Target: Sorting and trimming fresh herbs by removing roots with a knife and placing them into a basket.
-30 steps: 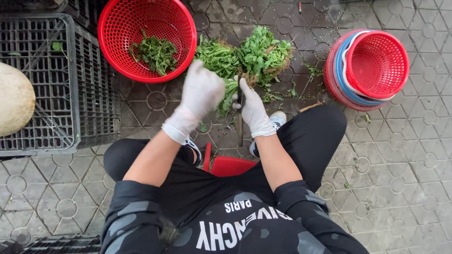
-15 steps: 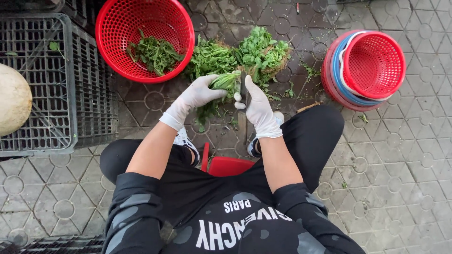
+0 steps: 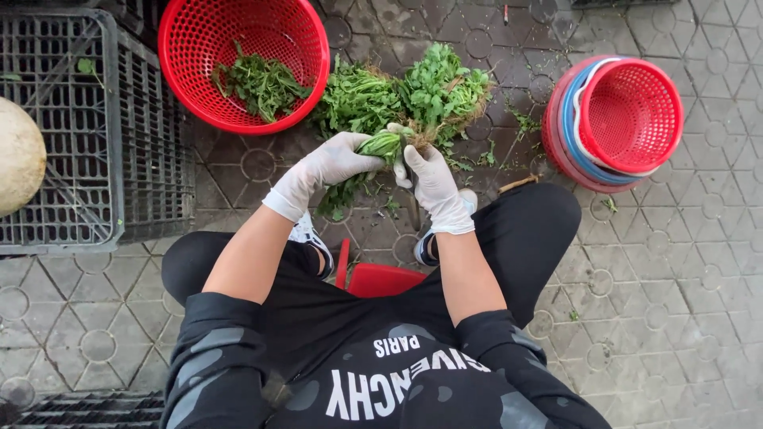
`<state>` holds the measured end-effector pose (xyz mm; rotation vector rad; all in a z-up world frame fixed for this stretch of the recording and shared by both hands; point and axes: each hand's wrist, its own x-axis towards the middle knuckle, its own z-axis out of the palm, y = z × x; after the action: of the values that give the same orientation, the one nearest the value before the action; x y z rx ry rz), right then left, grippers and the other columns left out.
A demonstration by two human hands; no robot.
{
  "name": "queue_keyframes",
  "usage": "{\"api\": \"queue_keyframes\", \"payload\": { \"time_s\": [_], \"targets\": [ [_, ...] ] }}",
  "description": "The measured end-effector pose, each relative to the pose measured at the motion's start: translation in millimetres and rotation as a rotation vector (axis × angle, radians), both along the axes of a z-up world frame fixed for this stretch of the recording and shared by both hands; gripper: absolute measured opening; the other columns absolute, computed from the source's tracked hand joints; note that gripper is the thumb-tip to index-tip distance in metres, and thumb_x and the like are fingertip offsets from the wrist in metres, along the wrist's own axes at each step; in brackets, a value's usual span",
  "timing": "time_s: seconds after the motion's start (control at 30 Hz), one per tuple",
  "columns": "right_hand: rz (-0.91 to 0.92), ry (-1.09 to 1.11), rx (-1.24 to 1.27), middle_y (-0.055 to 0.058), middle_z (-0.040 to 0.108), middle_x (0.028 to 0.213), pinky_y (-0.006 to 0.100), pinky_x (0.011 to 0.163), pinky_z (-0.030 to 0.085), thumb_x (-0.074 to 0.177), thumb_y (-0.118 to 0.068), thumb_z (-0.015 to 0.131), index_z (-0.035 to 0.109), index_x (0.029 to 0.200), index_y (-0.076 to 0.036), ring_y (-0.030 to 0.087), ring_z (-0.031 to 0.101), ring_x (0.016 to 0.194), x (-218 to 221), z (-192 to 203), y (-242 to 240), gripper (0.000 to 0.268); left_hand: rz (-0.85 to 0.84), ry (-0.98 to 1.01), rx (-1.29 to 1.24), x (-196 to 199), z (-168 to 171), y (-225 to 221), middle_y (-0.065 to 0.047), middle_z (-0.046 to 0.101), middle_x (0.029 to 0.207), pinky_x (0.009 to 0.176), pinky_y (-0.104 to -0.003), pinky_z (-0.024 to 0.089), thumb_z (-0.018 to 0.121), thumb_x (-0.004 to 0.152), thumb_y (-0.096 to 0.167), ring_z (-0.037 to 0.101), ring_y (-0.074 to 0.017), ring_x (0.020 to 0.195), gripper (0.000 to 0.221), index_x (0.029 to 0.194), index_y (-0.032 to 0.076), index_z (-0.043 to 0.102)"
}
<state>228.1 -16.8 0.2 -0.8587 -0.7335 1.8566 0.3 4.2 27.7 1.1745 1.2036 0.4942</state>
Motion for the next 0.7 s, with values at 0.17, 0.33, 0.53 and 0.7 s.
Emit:
{"api": "queue_keyframes", "payload": {
  "time_s": [0.17, 0.33, 0.53, 0.7],
  "targets": [
    [-0.11, -0.054, 0.039, 0.013, 0.072, 0.08, 0.024, 0.042, 0.043, 0.102, -0.023, 0.085, 0.072, 0.141, -0.003, 0.018, 0.065, 0.058, -4, -24, 3, 0.045, -0.018, 0.011, -0.053, 6, -4, 2, 0.0, 0.078, 0.07, 0.064, -0.024, 0.053, 0.088, 0.083, 0.025, 0.07, -0.0092, 0.067, 0.013, 0.093, 0.019, 0.082],
    [-0.318, -0.152, -0.055, 0.014, 0.066, 0.067, 0.027, 0.038, 0.041, 0.099, -0.019, 0.089, 0.076, 0.111, -0.001, 0.021, 0.064, 0.048, -22, -11, -1, 0.025, -0.006, 0.055, -0.099, 20, -34, -3, 0.0, 0.078, 0.073, 0.07, -0.027, 0.054, 0.088, 0.086, 0.033, 0.073, -0.0136, 0.072, 0.018, 0.097, 0.02, 0.082],
    [-0.368, -0.099, -0.222, 0.01, 0.07, 0.07, 0.027, 0.037, 0.044, 0.101, -0.028, 0.087, 0.074, 0.105, -0.007, 0.022, 0.07, 0.05, -16, -54, -3, 0.025, -0.089, 0.182, -0.144, 32, -81, 3, 0.001, 0.08, 0.082, 0.08, -0.033, 0.059, 0.088, 0.083, 0.05, 0.078, -0.0188, 0.086, 0.03, 0.102, 0.027, 0.083],
    [-0.389, -0.125, -0.22, 0.002, 0.086, 0.107, 0.017, 0.063, 0.04, 0.109, -0.043, 0.073, 0.079, 0.123, -0.017, 0.003, 0.073, 0.084, 14, -78, 7, 0.03, -0.411, 0.232, -0.203, 33, -34, -15, -0.011, 0.084, 0.116, 0.104, -0.044, 0.058, 0.09, 0.083, 0.059, 0.078, -0.0308, 0.114, 0.059, 0.126, 0.019, 0.083]
  ]
}}
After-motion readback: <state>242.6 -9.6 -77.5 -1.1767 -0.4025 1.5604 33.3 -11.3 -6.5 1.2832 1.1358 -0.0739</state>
